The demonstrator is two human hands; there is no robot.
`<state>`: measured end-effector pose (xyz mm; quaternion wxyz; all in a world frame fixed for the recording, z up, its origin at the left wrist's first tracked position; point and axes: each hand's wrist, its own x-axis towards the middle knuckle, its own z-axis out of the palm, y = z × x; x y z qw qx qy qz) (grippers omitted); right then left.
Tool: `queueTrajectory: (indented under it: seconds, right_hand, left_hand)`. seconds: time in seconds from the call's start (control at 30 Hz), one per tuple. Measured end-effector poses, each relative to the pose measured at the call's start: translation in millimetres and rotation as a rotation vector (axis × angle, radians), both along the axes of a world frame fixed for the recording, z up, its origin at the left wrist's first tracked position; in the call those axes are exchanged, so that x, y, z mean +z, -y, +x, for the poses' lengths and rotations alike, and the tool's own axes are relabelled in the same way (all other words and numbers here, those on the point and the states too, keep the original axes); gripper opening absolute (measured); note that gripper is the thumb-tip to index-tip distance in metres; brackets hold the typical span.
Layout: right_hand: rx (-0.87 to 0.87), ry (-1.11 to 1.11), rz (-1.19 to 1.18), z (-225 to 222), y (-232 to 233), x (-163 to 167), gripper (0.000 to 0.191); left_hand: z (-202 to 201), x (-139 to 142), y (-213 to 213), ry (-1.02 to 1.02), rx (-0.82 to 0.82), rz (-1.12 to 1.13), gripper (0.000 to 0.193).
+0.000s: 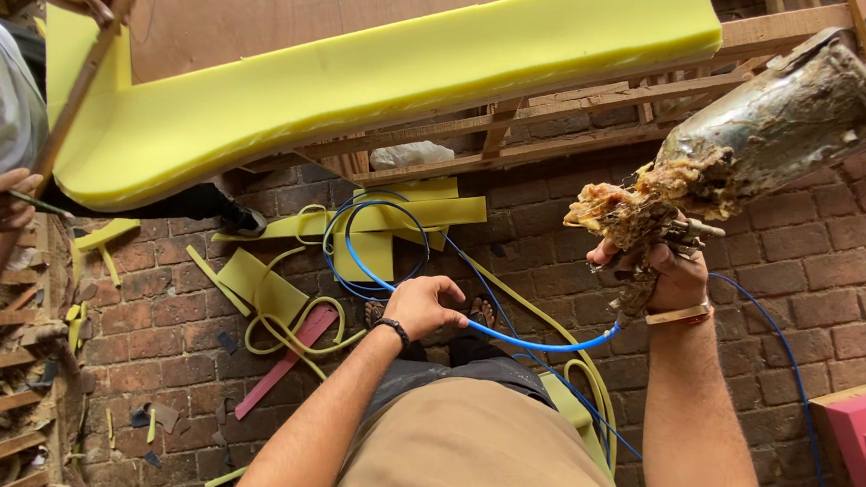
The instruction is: The person works in a foam workshop, handling long yellow foam strips and a curved foam frame. They hold an adhesive spray gun, arrange a blue hose, press and align foam strips along the frame edge, then spray adhesive onto small green foam pieces and press them in place.
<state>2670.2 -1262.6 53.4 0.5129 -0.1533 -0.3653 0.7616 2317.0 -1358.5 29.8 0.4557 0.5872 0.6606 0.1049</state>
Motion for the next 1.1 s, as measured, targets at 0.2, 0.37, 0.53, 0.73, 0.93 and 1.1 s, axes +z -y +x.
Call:
queueTrajectory:
  seconds: [0.2, 0.37, 0.53, 0.73, 0.93, 1.1]
  right_hand:
    - [0.147, 0.056, 0.009, -17, -16, 16, 0.052]
    - [0.184, 0.15, 0.084, -87, -17, 54, 0.066]
    - [0.397, 0.317, 0.21, -193, -3, 78, 0.061]
    - [0.629, 0.369, 0.422, -351, 49, 90, 0.045]
    - [0.739, 0.357, 0.558, -516, 155, 88, 0.027]
    - [0.74, 0.382, 0.54, -631, 258, 93, 0.029]
  left_hand:
    - [-2, -3, 10, 0.014, 0.057, -0.021, 0.045]
    - [-32, -5, 26, -0.011, 0.161, 0.026, 0.044]
    - [-96, 1, 69, -0.097, 0.304, 0.068, 0.045]
    - [-196, 1, 175, -0.089, 0.618, 0.056, 0.043]
    - [-279, -14, 334, 0.064, 1.149, 0.128, 0.044]
    - [-334, -14, 446, 0.018, 1.436, 0.207, 0.043]
